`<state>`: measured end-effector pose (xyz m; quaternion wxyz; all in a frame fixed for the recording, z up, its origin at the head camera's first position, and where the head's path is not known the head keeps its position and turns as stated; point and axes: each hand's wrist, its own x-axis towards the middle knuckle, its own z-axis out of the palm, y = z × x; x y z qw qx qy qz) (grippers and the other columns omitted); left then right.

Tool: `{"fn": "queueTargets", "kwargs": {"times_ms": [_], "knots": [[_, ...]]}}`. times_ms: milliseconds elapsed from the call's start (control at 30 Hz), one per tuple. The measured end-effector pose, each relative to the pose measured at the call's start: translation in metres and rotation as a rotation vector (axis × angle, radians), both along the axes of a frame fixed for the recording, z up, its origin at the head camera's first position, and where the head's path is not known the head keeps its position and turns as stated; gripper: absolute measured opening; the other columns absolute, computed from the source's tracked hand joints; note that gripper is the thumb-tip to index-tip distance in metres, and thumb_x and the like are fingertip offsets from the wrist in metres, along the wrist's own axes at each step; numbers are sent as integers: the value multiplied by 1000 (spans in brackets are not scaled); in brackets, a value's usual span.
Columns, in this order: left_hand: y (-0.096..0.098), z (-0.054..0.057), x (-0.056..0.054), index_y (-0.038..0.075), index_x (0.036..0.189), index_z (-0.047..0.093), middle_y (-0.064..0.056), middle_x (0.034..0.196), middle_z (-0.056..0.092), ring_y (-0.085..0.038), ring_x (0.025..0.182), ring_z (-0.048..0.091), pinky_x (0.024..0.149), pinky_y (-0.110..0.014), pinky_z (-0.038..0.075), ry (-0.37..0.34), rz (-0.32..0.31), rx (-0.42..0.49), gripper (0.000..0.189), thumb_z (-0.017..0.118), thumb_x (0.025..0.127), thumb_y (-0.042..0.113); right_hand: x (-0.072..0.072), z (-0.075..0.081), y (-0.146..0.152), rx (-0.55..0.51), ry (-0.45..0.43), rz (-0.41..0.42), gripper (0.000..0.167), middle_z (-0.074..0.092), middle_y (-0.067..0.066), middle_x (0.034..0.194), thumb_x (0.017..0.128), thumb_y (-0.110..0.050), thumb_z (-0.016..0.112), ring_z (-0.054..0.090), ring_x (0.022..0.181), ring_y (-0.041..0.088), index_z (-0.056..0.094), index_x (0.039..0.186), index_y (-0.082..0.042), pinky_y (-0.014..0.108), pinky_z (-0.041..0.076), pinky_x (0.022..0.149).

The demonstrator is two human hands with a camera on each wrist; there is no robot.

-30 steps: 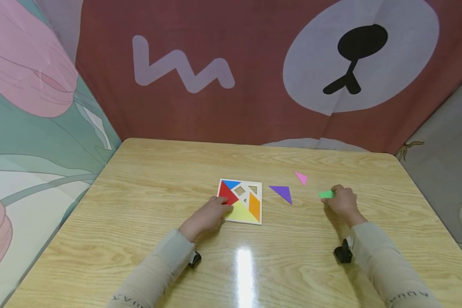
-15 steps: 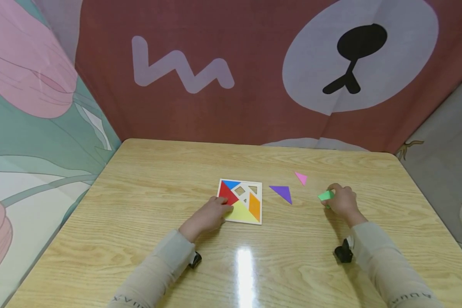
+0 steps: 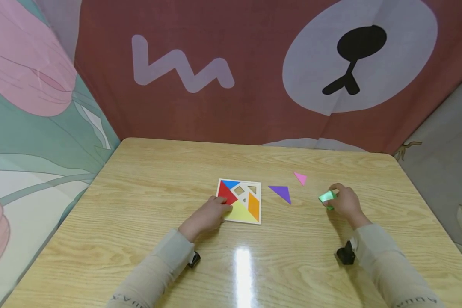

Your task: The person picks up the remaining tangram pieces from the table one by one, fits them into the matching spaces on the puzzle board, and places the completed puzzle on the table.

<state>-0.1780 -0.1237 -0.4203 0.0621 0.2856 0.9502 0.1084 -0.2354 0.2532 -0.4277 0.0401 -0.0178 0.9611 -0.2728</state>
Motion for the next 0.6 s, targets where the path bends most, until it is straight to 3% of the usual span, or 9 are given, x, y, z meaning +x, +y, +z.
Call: {"fn": "queueTargets", "kwargs": {"times_ms": [267,433,600], "knots": [[-2,-1,0,9,95,60,-10,99,50,-24,85,44,78,-33,38,32,-20,29,21,58,76,0,2,2,-2,-81,-9,-15,29,46,31,96,82,2,50,49,78,35,42,109,8,31,44,55],[-2,0,1,9,93,59,-8,95,50,-23,81,43,75,-32,38,35,-24,48,20,57,75,-1,3,3,-3,-104,-4,-8,26,48,30,94,82,0,52,51,75,32,44,106,7,31,44,54],[-2,1,2,8,96,60,-11,102,50,-25,85,44,78,-33,38,21,-19,29,21,59,76,1,3,3,-5,-104,-17,2,26,50,30,93,82,-4,55,51,77,34,45,103,8,32,44,56]]}}
